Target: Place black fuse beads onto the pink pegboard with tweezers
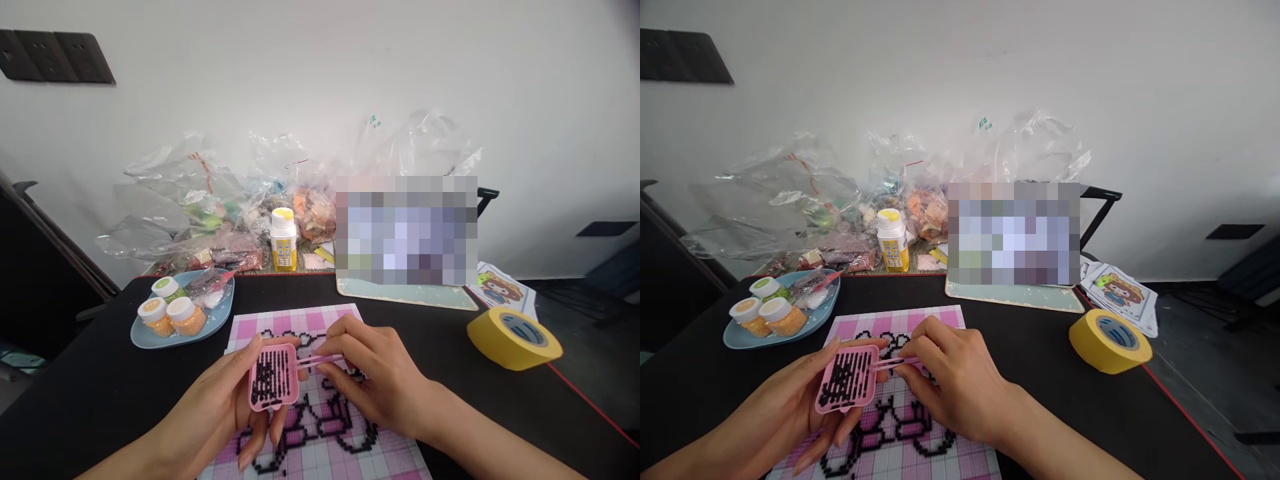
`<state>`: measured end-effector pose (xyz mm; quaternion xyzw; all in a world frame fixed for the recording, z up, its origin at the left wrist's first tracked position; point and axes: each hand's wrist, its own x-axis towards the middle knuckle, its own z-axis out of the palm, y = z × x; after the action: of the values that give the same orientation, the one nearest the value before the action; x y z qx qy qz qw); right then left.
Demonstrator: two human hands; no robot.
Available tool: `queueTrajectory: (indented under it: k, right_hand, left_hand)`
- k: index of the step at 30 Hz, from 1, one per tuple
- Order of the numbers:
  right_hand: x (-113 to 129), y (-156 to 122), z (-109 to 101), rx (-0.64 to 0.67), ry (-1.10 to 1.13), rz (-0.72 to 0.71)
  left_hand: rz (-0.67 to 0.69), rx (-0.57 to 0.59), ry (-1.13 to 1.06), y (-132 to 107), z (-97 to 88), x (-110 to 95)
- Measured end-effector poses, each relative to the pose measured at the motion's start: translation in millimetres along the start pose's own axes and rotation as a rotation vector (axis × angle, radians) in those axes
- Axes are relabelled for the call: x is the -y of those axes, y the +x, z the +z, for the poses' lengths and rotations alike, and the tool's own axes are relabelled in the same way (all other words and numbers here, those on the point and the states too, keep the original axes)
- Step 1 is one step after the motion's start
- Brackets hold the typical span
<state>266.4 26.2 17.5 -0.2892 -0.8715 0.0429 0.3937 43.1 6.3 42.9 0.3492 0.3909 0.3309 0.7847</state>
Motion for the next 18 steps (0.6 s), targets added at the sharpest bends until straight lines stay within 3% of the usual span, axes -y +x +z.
queueTrajectory:
  k: [18]
  right_hand:
    - [2.7, 1.7, -0.8, -0.041, -0.045, -0.043]
  left_hand:
    - [-0.014, 0.055, -0.012, 1.3, -8.3, 7.6]
